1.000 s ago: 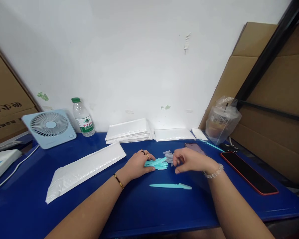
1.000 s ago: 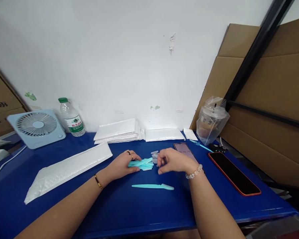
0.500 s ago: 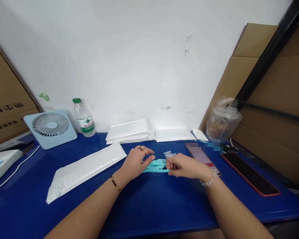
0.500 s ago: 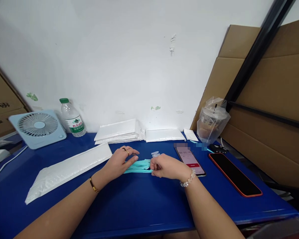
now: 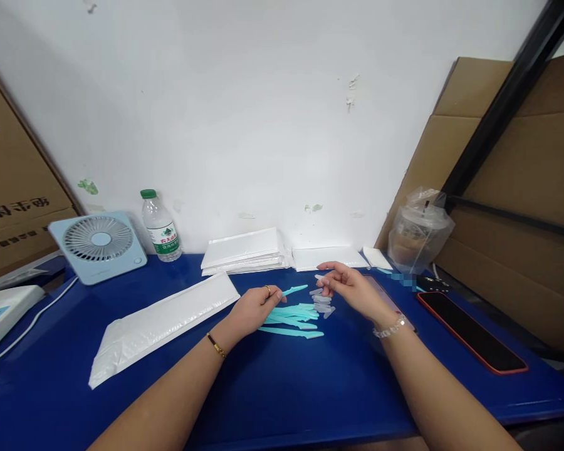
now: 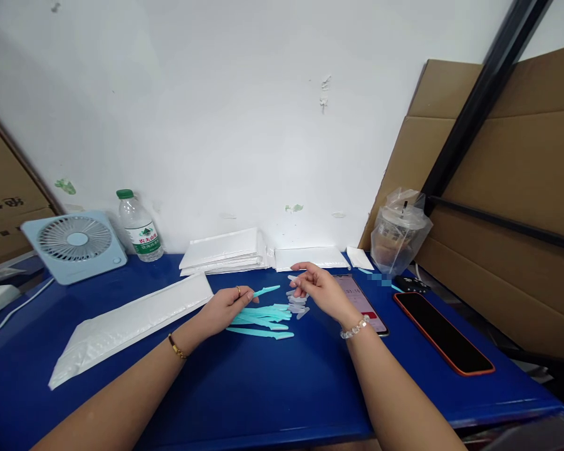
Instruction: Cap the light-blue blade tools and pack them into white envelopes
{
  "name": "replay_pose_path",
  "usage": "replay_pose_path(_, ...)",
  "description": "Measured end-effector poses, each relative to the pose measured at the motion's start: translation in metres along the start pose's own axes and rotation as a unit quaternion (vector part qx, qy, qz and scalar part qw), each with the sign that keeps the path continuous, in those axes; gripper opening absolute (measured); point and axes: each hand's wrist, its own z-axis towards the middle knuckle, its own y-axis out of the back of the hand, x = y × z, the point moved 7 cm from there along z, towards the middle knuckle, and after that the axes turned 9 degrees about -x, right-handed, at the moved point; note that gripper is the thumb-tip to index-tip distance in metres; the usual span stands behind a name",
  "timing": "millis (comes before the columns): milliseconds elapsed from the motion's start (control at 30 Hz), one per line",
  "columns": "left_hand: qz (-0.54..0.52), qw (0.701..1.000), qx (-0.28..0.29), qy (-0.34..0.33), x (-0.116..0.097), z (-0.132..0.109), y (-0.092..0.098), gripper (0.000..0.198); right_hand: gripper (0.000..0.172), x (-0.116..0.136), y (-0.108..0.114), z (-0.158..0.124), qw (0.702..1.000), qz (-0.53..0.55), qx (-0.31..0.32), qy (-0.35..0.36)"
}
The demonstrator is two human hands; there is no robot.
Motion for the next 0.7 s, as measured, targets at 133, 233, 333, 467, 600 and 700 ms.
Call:
replay_pose_path(133, 0.002, 1.000, -0.013, -0.007, -0.004, 0.000, 0.002, 0.041, 0.032, -0.002, -0.005, 0.002, 0.999, 0.049, -0.014, -0.014)
replay_pose_path(233, 0.018, 0.998, -0.040, -0.035, -0.010, 0.001, 0.008, 0.036, 0.034, -0.012, -0.006, 0.003, 0.998, 0.046, -0.035, -0.032)
replay_pose_path(333, 0.014, 0.997, -0.062, -0.051, -0.014, 0.001, 0.012, 0.038, 0.035, -0.017, -0.002, 0.004, 0.997, 0.029, -0.066, -0.030)
replay_pose_path(467, 0.037, 0.995, -0.067, -0.060, -0.014, 0.002, 0.012, 0.039, 0.030, -0.014, -0.004, 0.004, 0.997, 0.056, -0.059, -0.017)
replay_pose_path(600, 0.056, 0.994, -0.061, -0.066, -0.015, 0.002, 0.012, 0.035, 0.030, -0.011, -0.008, 0.003, 0.996, 0.082, -0.036, -0.020)
replay_pose_path(700, 0.064, 0.994, -0.061, -0.068, -0.015, 0.001, 0.012, 0.034, 0.034, -0.014, -0.009, 0.003, 0.995, 0.087, -0.029, -0.039)
